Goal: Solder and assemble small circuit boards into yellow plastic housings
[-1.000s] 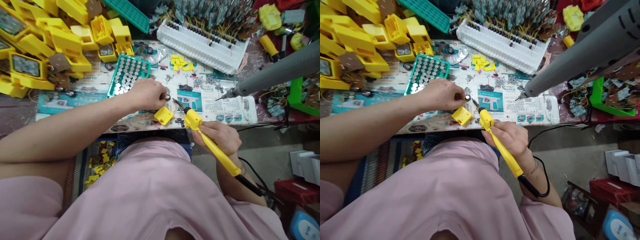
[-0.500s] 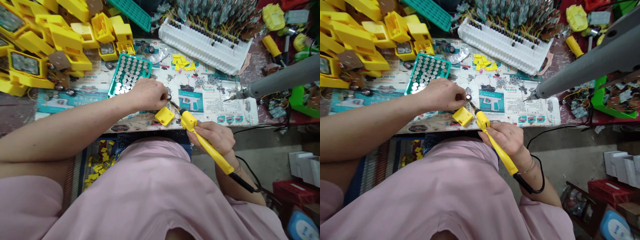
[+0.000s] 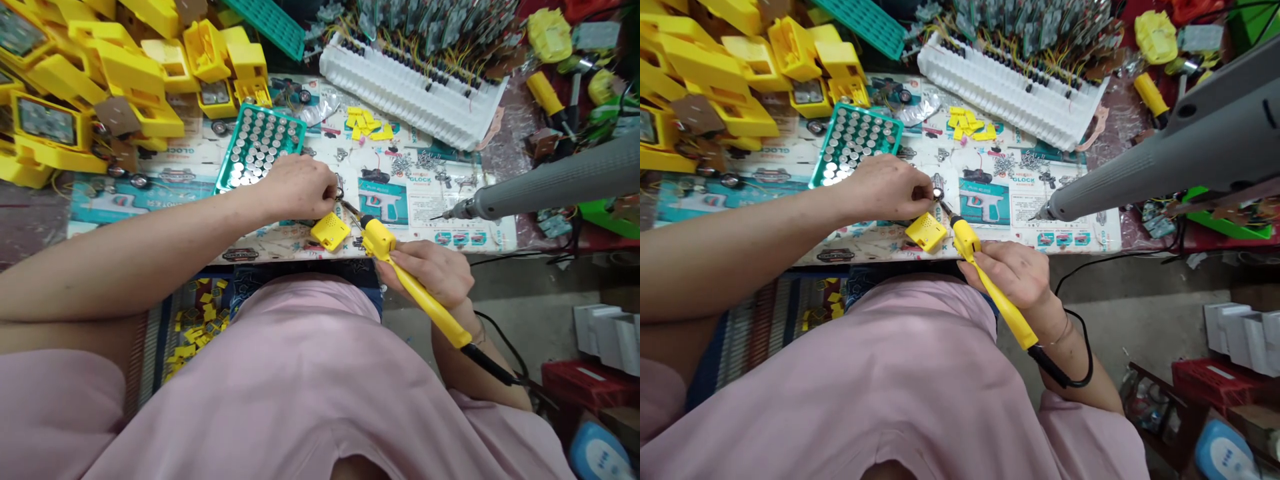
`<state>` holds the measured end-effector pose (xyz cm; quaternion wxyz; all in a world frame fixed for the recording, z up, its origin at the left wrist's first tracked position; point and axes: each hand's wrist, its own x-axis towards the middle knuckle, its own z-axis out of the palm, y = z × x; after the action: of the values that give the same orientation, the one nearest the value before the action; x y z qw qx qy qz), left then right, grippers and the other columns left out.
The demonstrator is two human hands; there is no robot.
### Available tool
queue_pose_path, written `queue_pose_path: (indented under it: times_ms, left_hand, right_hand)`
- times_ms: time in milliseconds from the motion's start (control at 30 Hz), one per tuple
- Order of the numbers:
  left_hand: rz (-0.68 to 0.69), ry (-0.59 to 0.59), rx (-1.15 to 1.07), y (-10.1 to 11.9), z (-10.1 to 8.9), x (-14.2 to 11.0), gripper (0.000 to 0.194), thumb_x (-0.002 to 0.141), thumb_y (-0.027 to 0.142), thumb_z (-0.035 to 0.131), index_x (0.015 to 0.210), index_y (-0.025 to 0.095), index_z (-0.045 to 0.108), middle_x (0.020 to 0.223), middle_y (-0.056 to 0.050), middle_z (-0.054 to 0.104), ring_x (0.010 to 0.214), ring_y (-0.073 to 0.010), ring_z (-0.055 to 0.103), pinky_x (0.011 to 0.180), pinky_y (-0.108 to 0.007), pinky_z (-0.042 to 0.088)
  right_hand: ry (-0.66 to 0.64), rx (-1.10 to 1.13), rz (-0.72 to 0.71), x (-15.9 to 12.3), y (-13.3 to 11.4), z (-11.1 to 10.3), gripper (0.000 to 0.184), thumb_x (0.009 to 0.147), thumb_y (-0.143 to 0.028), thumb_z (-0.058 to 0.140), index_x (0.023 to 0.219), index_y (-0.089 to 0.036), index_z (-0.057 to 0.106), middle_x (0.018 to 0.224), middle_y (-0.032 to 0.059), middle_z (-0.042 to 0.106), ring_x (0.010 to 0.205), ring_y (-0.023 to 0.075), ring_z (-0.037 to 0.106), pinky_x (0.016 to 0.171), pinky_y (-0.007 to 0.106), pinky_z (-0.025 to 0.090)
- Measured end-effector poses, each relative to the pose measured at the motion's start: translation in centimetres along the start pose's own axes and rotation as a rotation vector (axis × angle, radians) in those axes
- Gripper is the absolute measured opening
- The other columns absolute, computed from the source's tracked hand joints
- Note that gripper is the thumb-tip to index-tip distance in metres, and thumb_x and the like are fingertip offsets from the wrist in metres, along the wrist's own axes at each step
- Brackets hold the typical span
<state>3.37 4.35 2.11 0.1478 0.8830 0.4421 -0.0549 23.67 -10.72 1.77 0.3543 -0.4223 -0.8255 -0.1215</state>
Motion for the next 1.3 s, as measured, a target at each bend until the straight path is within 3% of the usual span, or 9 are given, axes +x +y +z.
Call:
queue_pose_path:
  times_ms: [167,367,500,633,867,1000,1167,1300]
  left_hand:
    - [-0.01,-0.006,0.025,-0.1,0.1,0.1,0.027,0.073,0.037,0.054,0.083,0.024,0.076,0.075,-0.001,0.067,0.094,-0.0279,0.069,0.086,-0.037,0.047]
    - [0.024,0.024,0.023,-0.3,0.4,0.1,0.027,0.072,0.035,0.054,0.082,0.025,0.077,0.072,0.0,0.067,0.089,-0.0248,0.068,0.084,-0.036,0.047]
    - [0.079,0.075,0.009,-0.6,0.6,0.2,0.023,0.071,0.034,0.055,0.077,0.025,0.075,0.065,0.001,0.064,0.08,-0.0209,0.066,0.081,-0.034,0.047]
    - [0.084,0.084,0.014,-0.6,0.6,0.1,0.022,0.072,0.033,0.055,0.077,0.024,0.075,0.065,0.001,0.063,0.081,-0.0216,0.066,0.085,-0.037,0.047]
    - [0.073,0.028,0.049,-0.4,-0.3,-0.5,0.028,0.078,0.031,0.052,0.088,0.026,0.077,0.077,-0.001,0.072,0.086,-0.0235,0.068,0.084,-0.036,0.048]
    - [0.07,0.094,0.024,-1.3,-1.1,-1.7,0.036,0.087,0.034,0.044,0.098,0.024,0.077,0.089,-0.005,0.076,0.091,-0.0258,0.069,0.083,-0.038,0.05]
    - [0.169,0.249,0.104,-3.4,-1.3,-4.8,0.041,0.097,0.037,0.037,0.094,0.024,0.076,0.091,-0.006,0.077,0.085,-0.0242,0.068,0.08,-0.043,0.052]
    - [0.252,0.253,0.143,-4.1,0.1,-7.3,0.041,0.099,0.036,0.038,0.1,0.025,0.076,0.101,-0.005,0.077,0.093,-0.0254,0.067,0.088,-0.049,0.054]
  right_hand:
    - [-0.006,-0.012,-0.036,0.4,0.1,-0.5,0.015,0.085,-0.025,0.075,0.09,-0.022,0.061,0.073,-0.001,0.074,0.063,0.0103,0.069,0.059,0.021,0.057]
    - [0.122,-0.03,0.116,-1.3,0.4,-0.5,0.036,0.079,-0.018,0.079,0.111,-0.022,0.065,0.081,-0.0012,0.077,0.064,0.0141,0.071,0.061,0.023,0.058]
    - [0.11,-0.087,0.184,-1.7,0.1,-0.3,0.052,0.084,-0.036,0.077,0.132,-0.024,0.059,0.087,0.0013,0.079,0.067,0.0179,0.073,0.063,0.027,0.059]
    - [0.146,-0.114,0.165,-1.7,0.1,-0.3,0.053,0.092,-0.054,0.062,0.133,-0.021,0.06,0.085,0.0039,0.078,0.069,0.0189,0.073,0.065,0.026,0.059]
    - [0.224,-0.054,0.311,-3.0,0.3,0.6,0.051,0.087,-0.045,0.071,0.133,-0.026,0.061,0.097,0.0042,0.078,0.074,0.0195,0.074,0.067,0.029,0.061]
    - [0.249,0.012,0.423,-4.0,0.3,0.9,0.055,0.084,-0.045,0.074,0.134,-0.026,0.06,0.103,0.0063,0.077,0.077,0.0217,0.075,0.069,0.032,0.062]
    - [0.24,-0.028,0.277,-3.8,0.1,0.5,0.054,0.09,-0.05,0.065,0.135,-0.021,0.061,0.095,0.0075,0.078,0.075,0.0207,0.076,0.068,0.028,0.061]
    - [0.15,0.056,0.238,-2.8,-0.3,0.7,0.048,0.097,-0.045,0.056,0.137,-0.019,0.059,0.082,0.0039,0.078,0.067,0.0162,0.074,0.067,0.024,0.059]
